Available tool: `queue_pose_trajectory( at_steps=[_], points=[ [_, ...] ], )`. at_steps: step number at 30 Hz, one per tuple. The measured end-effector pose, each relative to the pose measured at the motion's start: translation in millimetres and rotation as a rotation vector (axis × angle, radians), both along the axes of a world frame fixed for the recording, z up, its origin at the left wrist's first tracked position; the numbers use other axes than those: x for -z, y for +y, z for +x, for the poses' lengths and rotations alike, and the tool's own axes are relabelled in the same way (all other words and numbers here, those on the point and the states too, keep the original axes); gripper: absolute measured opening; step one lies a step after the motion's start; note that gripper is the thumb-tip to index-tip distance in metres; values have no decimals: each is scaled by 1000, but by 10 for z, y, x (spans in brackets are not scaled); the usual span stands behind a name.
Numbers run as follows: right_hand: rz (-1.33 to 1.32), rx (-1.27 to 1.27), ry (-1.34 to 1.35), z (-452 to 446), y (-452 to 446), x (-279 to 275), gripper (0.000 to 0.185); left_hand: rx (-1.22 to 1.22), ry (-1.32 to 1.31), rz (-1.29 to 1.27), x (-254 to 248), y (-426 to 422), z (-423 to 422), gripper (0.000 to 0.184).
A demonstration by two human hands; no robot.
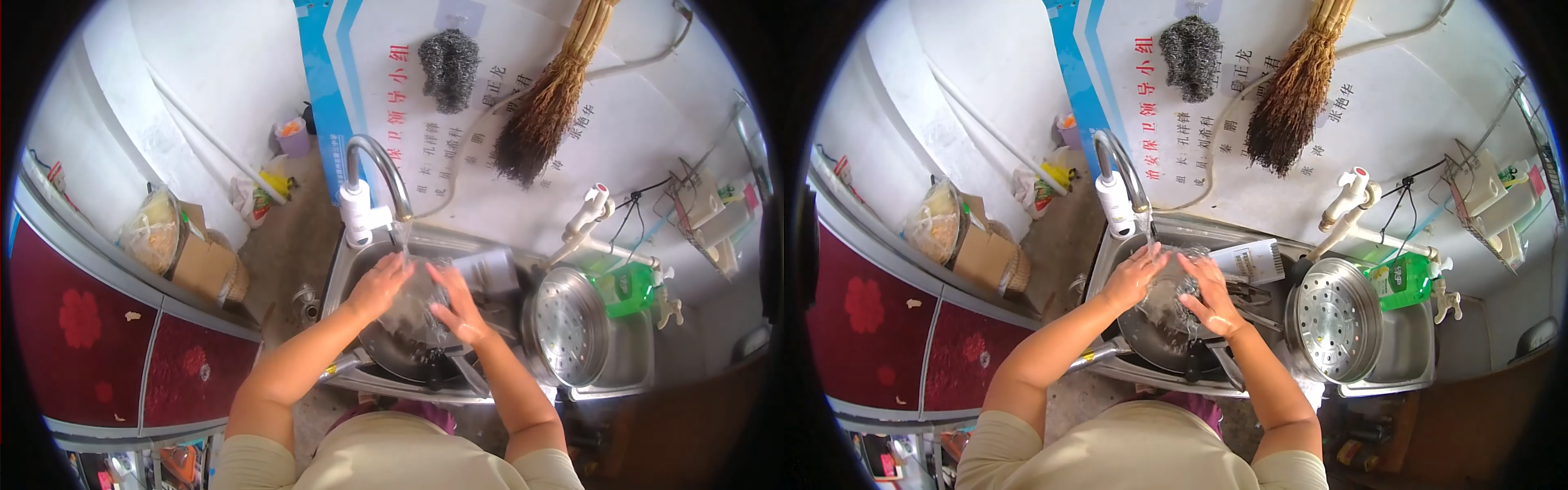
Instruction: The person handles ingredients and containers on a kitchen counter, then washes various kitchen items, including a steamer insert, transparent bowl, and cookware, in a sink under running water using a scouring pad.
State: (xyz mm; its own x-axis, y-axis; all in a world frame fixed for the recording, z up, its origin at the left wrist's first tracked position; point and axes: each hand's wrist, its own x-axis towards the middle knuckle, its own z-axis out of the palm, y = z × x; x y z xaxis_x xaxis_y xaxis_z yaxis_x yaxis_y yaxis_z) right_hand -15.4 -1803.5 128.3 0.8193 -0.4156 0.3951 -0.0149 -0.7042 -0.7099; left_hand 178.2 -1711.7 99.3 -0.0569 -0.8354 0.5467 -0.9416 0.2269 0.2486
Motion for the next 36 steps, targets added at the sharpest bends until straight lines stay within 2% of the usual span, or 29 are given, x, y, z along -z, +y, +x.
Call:
queue_pose_trajectory(
  at_steps=[1,2,6,7,10,13,15,16,17,20,23,26,27,29,31,33,34,35,36],
  points=[
    [-17,1,31,70,-24,45,56,0,-122,20,51,-36,11,53],
    [-32,2,61,110,-51,51,54,24,-134,-8,82,-49,23,52],
    [346,60,50,161,-243,103,55,134,-123,-138,37,-46,5,49],
    [494,172,104,161,-224,95,60,164,-101,-172,25,-36,-13,48],
    [749,291,145,164,-321,318,63,222,-71,-171,-31,-22,-29,49],
    [430,431,170,92,-202,265,61,-163,-136,112,-221,110,-93,61],
    [271,523,96,89,-54,257,55,-449,198,141,-251,226,-212,68],
    [276,539,89,85,16,242,53,-592,366,151,-221,308,-274,72],
    [282,557,83,72,86,221,51,-589,385,187,130,386,-210,76],
    [262,582,-30,65,234,260,42,-355,2107,16,-257,537,-381,75],
    [223,570,-71,84,302,288,36,-176,2355,-357,-330,517,-525,81],
    [92,475,-75,77,358,138,36,-119,2204,-242,-318,389,-623,76],
    [49,436,-88,69,359,106,39,-117,2174,-191,-375,338,-636,80],
    [-38,361,-110,22,374,64,46,91,2082,-68,-469,310,-628,81],
    [-146,393,-81,-24,445,-29,52,238,1959,39,-537,273,-615,78],
    [-265,424,-50,-22,531,-121,62,82,1931,187,-500,209,-589,69],
    [-335,394,-68,14,517,-175,61,4,1911,263,-460,179,-586,65],
    [-379,390,-11,79,508,-252,58,-38,1861,236,-407,136,-613,48],
    [-422,386,46,148,463,-322,55,-101,1798,257,-363,120,-656,43]
  ],
)
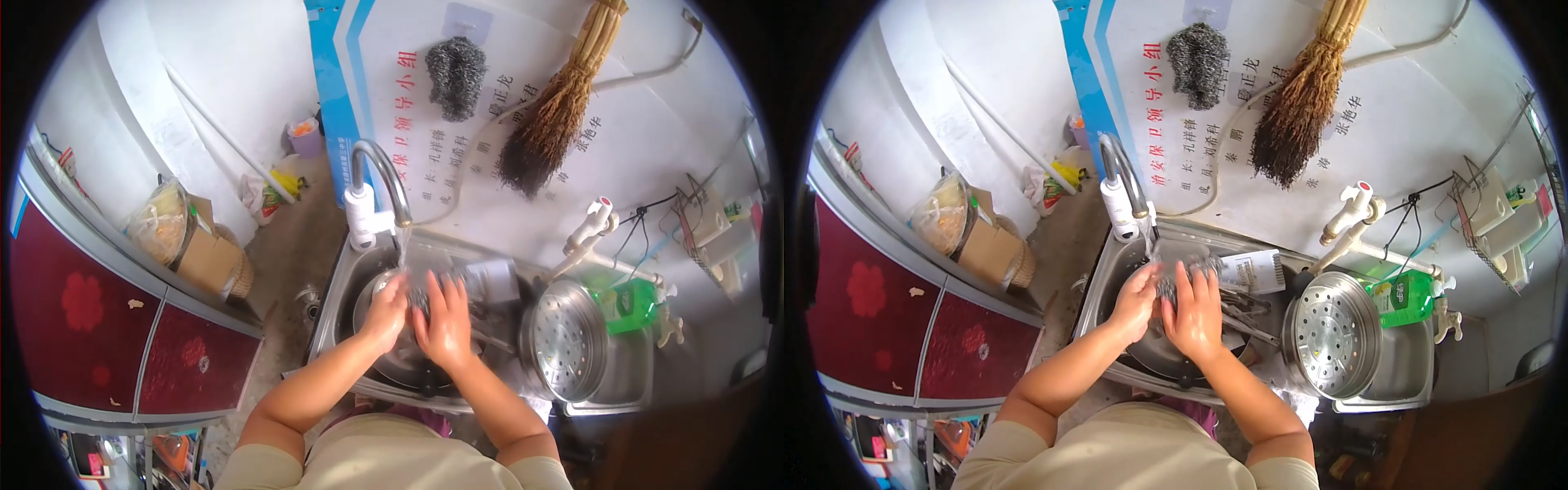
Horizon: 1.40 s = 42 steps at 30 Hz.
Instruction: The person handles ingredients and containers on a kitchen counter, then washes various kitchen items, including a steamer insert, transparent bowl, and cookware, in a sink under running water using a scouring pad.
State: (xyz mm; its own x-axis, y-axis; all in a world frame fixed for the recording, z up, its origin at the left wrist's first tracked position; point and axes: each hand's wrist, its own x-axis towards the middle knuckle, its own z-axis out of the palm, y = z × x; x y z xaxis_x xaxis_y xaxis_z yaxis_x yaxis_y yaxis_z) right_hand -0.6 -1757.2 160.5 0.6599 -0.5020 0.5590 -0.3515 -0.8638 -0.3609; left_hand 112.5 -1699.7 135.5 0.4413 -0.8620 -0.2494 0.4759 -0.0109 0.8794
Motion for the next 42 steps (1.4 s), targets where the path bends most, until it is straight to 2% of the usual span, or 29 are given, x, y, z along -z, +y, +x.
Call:
queue_pose_trajectory(
  at_steps=[3,5,7,8,9,11,12,14,16,17,18,20,23,24,26,29,31,33,34,36,38,40,42],
  points=[
    [550,-22,55,231,-494,118,48,31,-142,96,63,20,-59,38],
    [924,28,169,356,-1001,549,45,56,-221,113,83,55,29,39],
    [1247,-86,-125,367,-1288,1280,46,57,-297,172,34,91,176,39],
    [1402,-147,-280,371,-1317,1469,46,41,-306,209,-17,103,254,40],
    [1447,-82,-341,341,-996,1024,47,19,-279,255,-9,94,380,39],
    [805,-207,-330,383,-633,1073,48,-56,-207,343,103,84,635,40],
    [679,-146,-267,405,-325,939,48,-110,-147,403,124,74,729,40],
    [568,-110,-168,414,56,678,48,-117,-209,448,182,86,884,40],
    [546,-155,-118,491,-102,781,48,-144,-233,487,236,79,948,40],
    [537,-176,-96,542,-216,891,48,-151,-242,502,257,85,965,40],
    [601,-111,-190,591,-379,1134,49,-157,-251,515,271,88,973,40],
    [795,100,-212,520,-552,1590,50,-174,-236,505,301,93,960,40],
    [928,276,-14,411,-118,1397,52,-202,-255,491,366,77,1009,40],
    [861,259,27,393,120,1231,54,-208,-269,488,382,73,1013,41],
    [706,187,-15,506,347,1074,54,-200,-305,492,341,61,964,41],
    [708,157,-167,765,-46,741,54,-186,-366,496,227,64,843,39],
    [810,157,-176,868,-525,903,55,-172,-386,474,219,77,793,39],
    [1103,265,-276,832,-850,1248,56,-152,-426,438,194,81,707,38],
    [1380,241,-350,766,-988,1589,57,-142,-446,418,180,71,654,38],
    [1554,346,-509,619,-972,1743,56,-88,-495,348,170,45,575,37],
    [1546,222,-483,422,-770,1087,58,-31,-552,285,156,39,525,36],
    [1413,111,-409,348,-696,883,59,9,-553,252,103,34,496,37],
    [1150,15,-296,357,-718,945,59,36,-536,193,147,2,513,38]
  ],
)
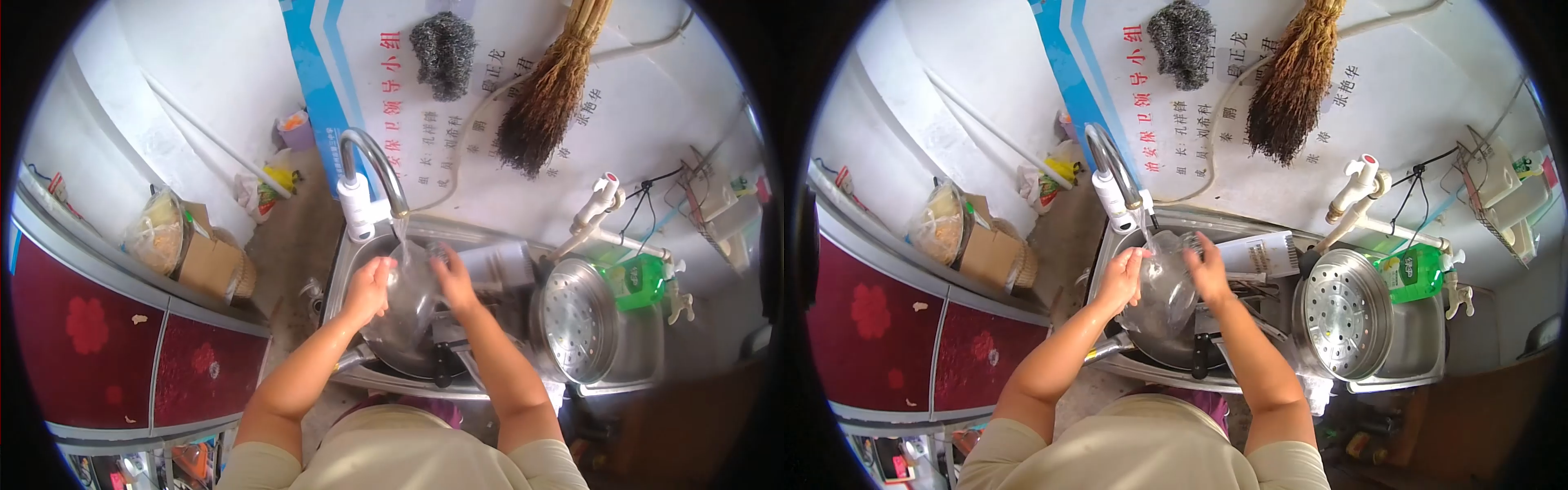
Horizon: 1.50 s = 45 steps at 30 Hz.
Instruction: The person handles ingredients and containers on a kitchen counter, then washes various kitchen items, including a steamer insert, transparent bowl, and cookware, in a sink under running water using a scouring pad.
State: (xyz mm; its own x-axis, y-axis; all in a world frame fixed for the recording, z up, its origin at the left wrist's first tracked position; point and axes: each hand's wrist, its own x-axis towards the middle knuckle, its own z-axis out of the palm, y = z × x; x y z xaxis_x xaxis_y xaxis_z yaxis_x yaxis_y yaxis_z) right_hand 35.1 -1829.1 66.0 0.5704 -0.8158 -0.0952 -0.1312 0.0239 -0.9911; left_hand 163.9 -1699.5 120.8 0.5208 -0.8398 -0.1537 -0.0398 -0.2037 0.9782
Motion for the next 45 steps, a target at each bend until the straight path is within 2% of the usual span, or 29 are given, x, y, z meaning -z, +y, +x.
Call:
queue_pose_trajectory(
  at_steps=[3,4,5,8,10,11,13,15,17,21,23,25,26,29,33,37,40,44,45],
  points=[
    [-790,-57,364,-47,560,-686,61,32,74,25,-78,3,-4,39],
    [-1095,-57,474,-32,729,-766,60,21,-78,-152,80,-47,16,40],
    [-1196,-30,542,-12,842,-832,57,8,-230,-328,376,-141,60,41],
    [-1015,-63,497,76,613,-779,57,77,-96,-248,319,-76,56,42],
    [-699,-113,490,173,224,-664,52,174,76,62,-28,74,19,42],
    [-562,-138,469,203,12,-508,50,182,56,58,-87,85,2,42],
    [-324,-253,202,148,-391,-44,48,206,47,1,-3,73,43,40],
    [58,-248,43,120,-489,5,47,231,94,-26,48,43,93,38],
    [588,-116,-13,49,-432,30,47,260,196,-14,59,54,171,37],
    [673,50,-19,-13,-311,216,47,243,685,-65,40,12,228,38],
    [660,33,-91,-31,-325,364,48,284,740,-94,31,20,251,38],
    [720,-13,-108,-83,-319,261,52,316,792,-167,28,27,286,39],
    [750,-35,-116,-114,-309,226,55,283,802,-190,0,36,314,39],
    [844,-80,-371,-161,-297,443,57,194,829,-282,-196,50,369,39],
    [941,105,-231,-185,168,-212,53,78,840,-370,-134,12,345,38],
    [1100,5,-152,-120,455,-266,49,9,734,-386,-191,-28,74,38],
    [1050,19,-131,-127,582,-334,47,133,687,-371,-162,-29,-76,40],
    [924,26,15,-265,593,-835,44,282,545,-314,-106,11,-166,39],
    [938,31,-5,-280,496,-661,45,268,552,-278,-125,24,-174,39]
  ],
)
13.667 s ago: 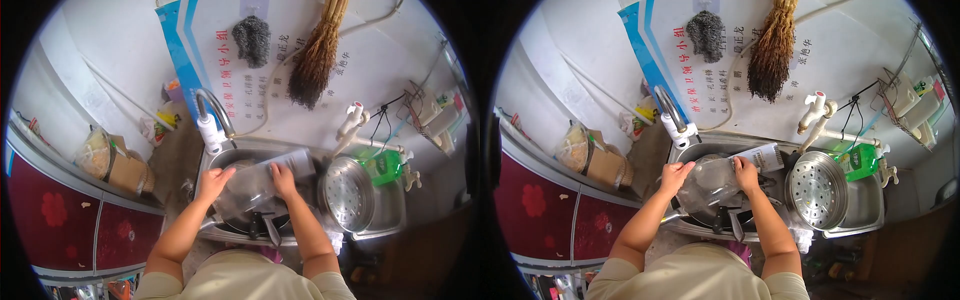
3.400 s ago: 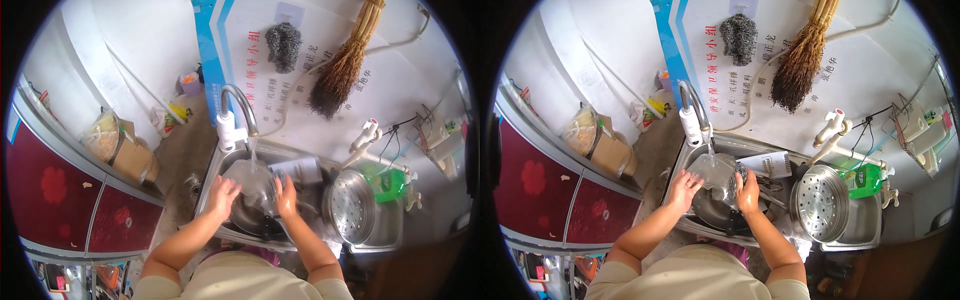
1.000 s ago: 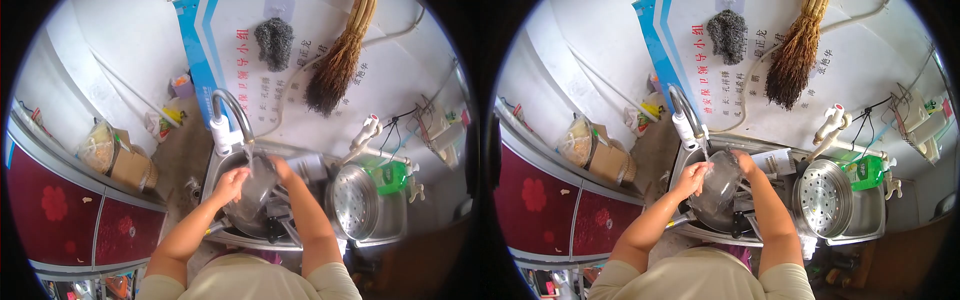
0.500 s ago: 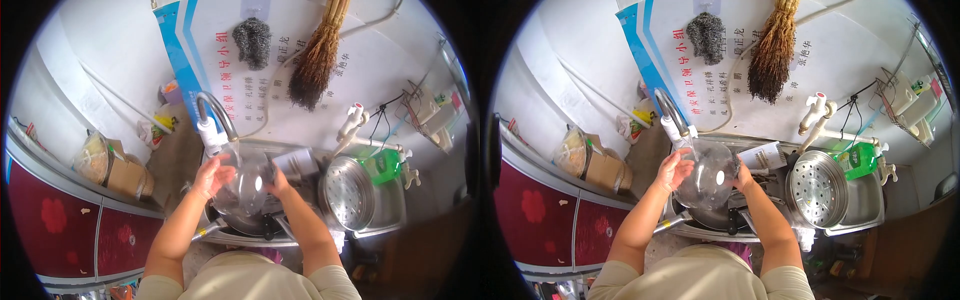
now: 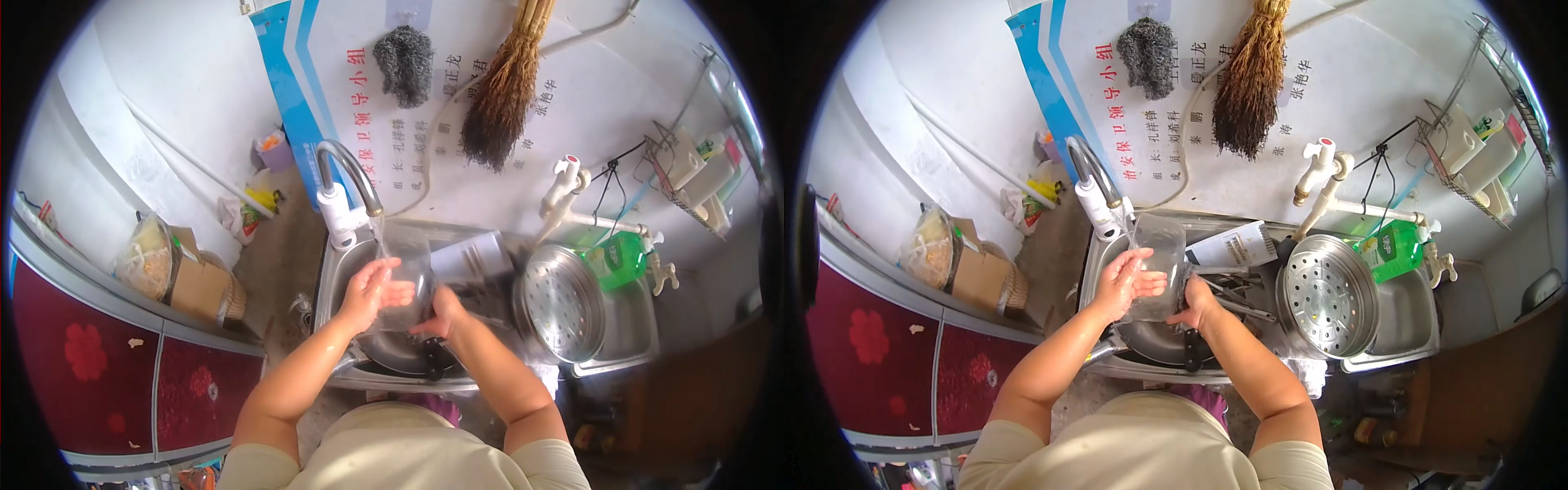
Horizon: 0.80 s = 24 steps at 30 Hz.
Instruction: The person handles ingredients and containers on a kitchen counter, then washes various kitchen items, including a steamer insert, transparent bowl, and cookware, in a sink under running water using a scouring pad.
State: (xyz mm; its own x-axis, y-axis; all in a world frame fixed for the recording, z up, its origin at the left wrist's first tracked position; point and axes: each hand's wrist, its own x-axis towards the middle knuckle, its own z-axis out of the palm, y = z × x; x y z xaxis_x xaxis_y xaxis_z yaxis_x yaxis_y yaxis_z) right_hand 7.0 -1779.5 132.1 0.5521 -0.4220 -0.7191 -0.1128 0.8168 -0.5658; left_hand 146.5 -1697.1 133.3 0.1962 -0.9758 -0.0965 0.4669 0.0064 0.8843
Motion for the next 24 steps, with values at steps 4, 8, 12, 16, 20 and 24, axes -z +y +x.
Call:
queue_pose_trajectory(
  at_steps=[4,8,12,16,20,24],
  points=[
    [-308,146,12,30,-68,-48,57,14,71,66,40,6,-13,41],
    [-1367,97,107,161,99,134,59,-80,81,89,80,-44,45,40],
    [-2006,-140,605,351,227,-104,58,-166,-50,230,276,-91,161,42],
    [-2094,-99,295,615,125,-16,56,-211,151,243,302,-39,214,48],
    [-2026,-236,395,801,45,-31,39,-244,229,257,103,25,159,52],
    [-2003,-229,504,831,-66,-24,27,-126,136,271,195,38,220,53]
  ],
)
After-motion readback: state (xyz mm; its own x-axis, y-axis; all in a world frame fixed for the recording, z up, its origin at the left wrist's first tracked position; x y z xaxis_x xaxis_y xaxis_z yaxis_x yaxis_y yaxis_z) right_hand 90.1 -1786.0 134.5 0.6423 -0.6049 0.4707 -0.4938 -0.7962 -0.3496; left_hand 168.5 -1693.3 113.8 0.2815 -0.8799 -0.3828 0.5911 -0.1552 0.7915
